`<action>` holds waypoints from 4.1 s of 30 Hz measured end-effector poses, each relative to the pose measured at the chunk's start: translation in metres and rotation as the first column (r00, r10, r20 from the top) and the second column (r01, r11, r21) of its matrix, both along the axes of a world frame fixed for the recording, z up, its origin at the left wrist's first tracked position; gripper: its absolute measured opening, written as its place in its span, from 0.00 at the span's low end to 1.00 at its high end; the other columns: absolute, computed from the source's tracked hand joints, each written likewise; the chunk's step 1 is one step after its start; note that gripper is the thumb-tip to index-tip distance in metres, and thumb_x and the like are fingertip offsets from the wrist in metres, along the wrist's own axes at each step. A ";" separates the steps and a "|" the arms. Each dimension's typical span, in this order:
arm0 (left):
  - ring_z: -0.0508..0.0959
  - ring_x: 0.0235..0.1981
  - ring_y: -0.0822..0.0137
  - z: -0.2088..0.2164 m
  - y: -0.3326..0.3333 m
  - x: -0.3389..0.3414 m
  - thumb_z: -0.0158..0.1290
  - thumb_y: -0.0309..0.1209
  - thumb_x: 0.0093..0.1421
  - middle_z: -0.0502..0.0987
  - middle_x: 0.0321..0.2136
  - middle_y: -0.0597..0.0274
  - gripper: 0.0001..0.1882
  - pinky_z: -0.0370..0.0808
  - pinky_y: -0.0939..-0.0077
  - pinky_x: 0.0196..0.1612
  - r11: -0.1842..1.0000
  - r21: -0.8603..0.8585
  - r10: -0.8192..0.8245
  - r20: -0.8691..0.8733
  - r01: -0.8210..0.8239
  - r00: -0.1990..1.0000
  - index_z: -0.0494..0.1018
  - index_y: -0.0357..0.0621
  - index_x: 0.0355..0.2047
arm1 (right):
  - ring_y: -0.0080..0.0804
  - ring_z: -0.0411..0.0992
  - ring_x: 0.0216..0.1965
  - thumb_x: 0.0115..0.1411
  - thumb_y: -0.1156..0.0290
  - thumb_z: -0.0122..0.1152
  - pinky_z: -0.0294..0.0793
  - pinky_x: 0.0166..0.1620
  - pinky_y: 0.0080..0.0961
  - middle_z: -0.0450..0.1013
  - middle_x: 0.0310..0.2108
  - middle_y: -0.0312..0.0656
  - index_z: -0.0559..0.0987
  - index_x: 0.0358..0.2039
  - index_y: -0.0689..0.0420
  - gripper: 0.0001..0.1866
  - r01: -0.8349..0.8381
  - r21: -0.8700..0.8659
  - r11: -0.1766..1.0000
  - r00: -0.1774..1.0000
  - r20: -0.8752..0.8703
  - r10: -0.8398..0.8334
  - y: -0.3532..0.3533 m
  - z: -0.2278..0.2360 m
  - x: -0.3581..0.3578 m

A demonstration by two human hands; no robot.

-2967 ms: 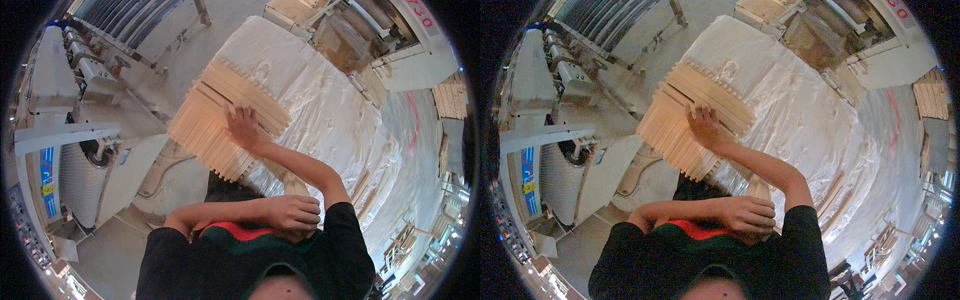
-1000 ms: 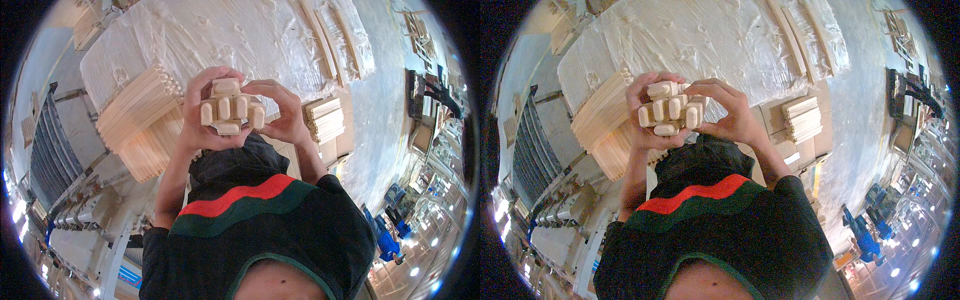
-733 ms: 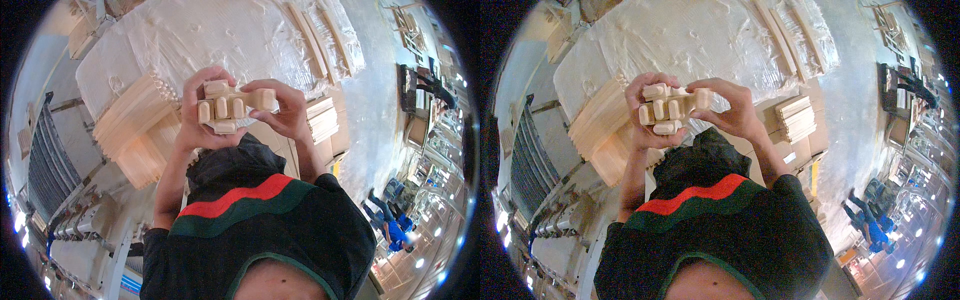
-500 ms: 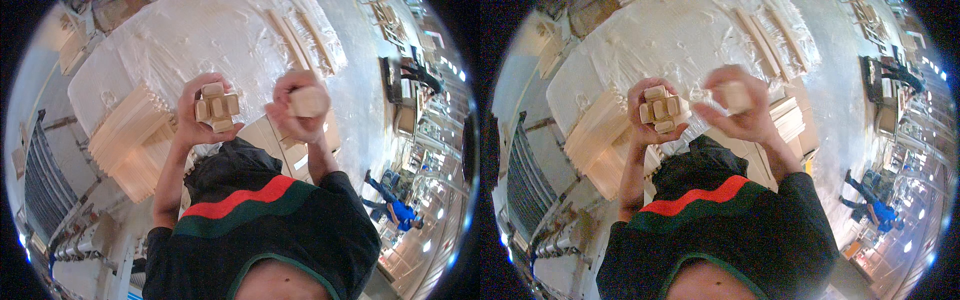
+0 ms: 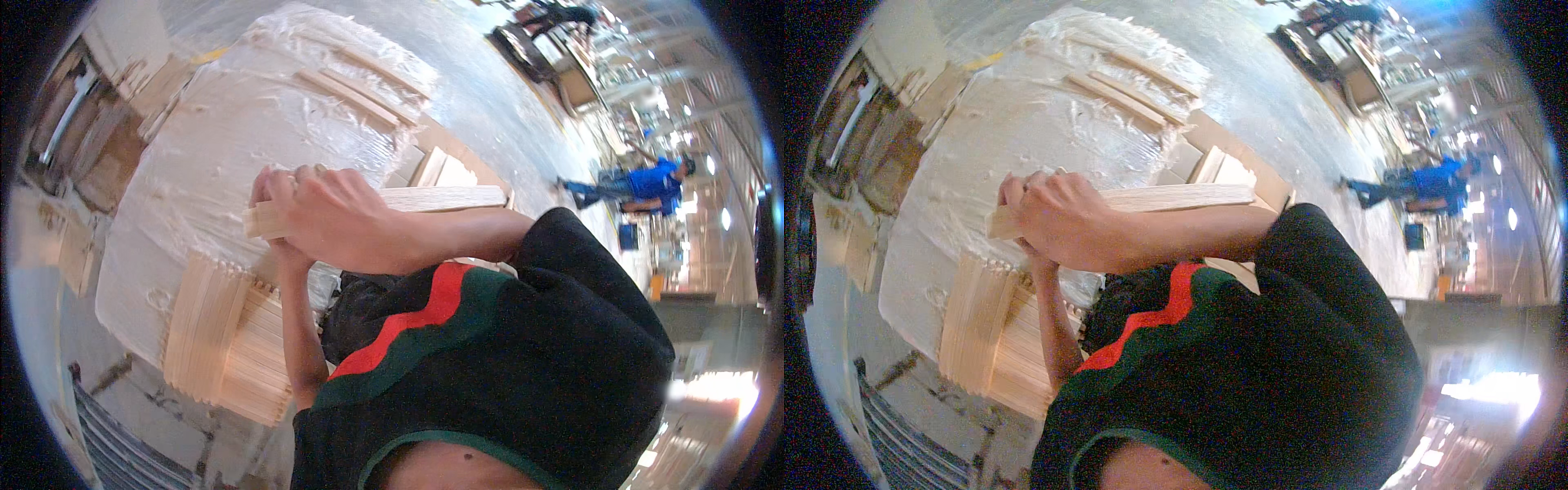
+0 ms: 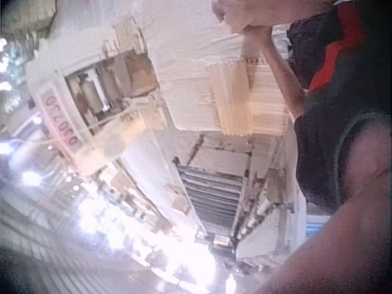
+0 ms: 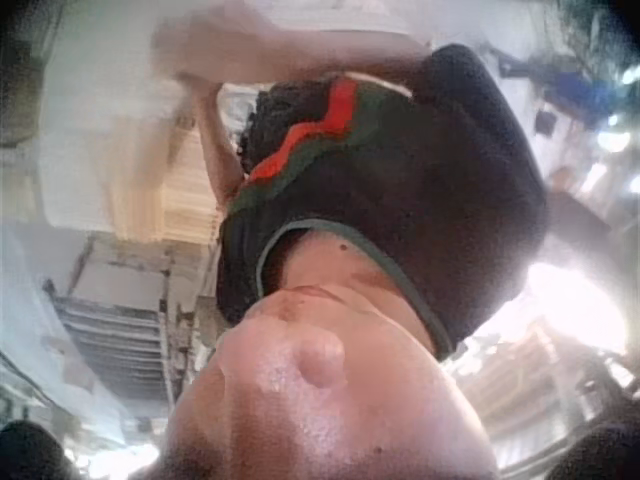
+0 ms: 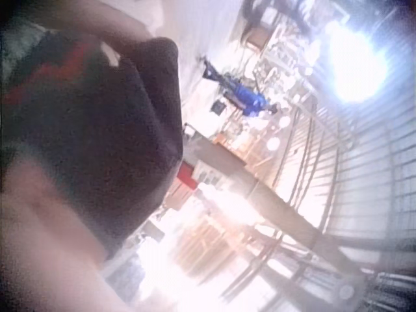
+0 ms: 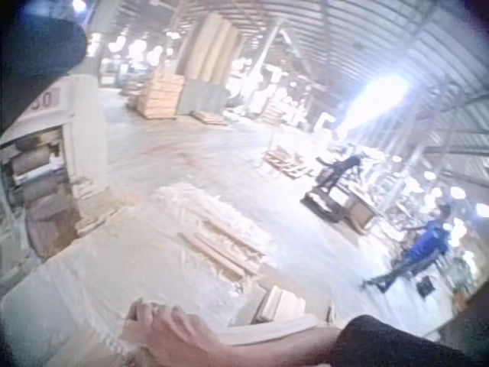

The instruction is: The person repeatedly picks up small rectangular wooden blocks from a table, inspects them by turning them over, and stacks them into neat piles. The person handles the blocks one at a time or in small groups, occasionally adjusting the stacks before continuing to gather more blocks.

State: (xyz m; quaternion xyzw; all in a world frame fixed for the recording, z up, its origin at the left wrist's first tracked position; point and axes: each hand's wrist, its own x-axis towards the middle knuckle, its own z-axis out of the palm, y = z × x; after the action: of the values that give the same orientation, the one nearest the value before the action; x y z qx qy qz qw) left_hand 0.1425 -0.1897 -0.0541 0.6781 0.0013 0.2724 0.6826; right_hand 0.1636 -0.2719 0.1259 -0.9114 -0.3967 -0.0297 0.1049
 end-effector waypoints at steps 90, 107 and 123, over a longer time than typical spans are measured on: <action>0.73 0.49 0.68 0.085 0.055 -0.237 0.63 0.26 0.52 0.73 0.47 0.63 0.28 0.71 0.69 0.51 0.749 -0.649 -0.088 -0.295 -0.133 0.951 0.66 0.43 0.53 | 0.16 0.68 0.39 0.60 0.62 0.60 0.68 0.43 0.18 0.73 0.35 0.37 0.74 0.44 0.63 0.18 0.019 0.707 0.707 0.076 -0.706 0.704 0.098 0.031 -0.099; 0.78 0.36 0.72 0.065 0.086 -0.231 0.61 0.26 0.54 0.80 0.34 0.62 0.14 0.75 0.75 0.40 0.860 -0.395 0.144 -0.422 -0.324 0.895 0.75 0.35 0.41 | 0.21 0.67 0.25 0.50 0.61 0.72 0.69 0.29 0.22 0.69 0.22 0.36 0.72 0.34 0.62 0.22 0.175 0.637 0.751 0.743 -0.586 0.323 0.146 -0.025 -0.122; 0.79 0.32 0.73 0.061 0.105 -0.215 0.70 0.28 0.43 0.79 0.30 0.62 0.25 0.77 0.76 0.35 0.899 -0.287 0.201 -0.400 -0.331 0.894 0.72 0.37 0.41 | 0.25 0.72 0.27 0.55 0.58 0.65 0.72 0.30 0.26 0.73 0.24 0.37 0.77 0.33 0.62 0.18 0.197 0.608 0.769 0.477 -0.745 0.466 0.185 -0.054 -0.105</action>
State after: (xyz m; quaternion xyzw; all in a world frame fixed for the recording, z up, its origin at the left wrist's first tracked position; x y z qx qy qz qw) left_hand -0.0723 -0.0845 0.0066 0.5781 0.2689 0.2310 0.7350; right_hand 0.0586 -0.0874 0.0717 -0.6704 -0.3294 0.3147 0.5857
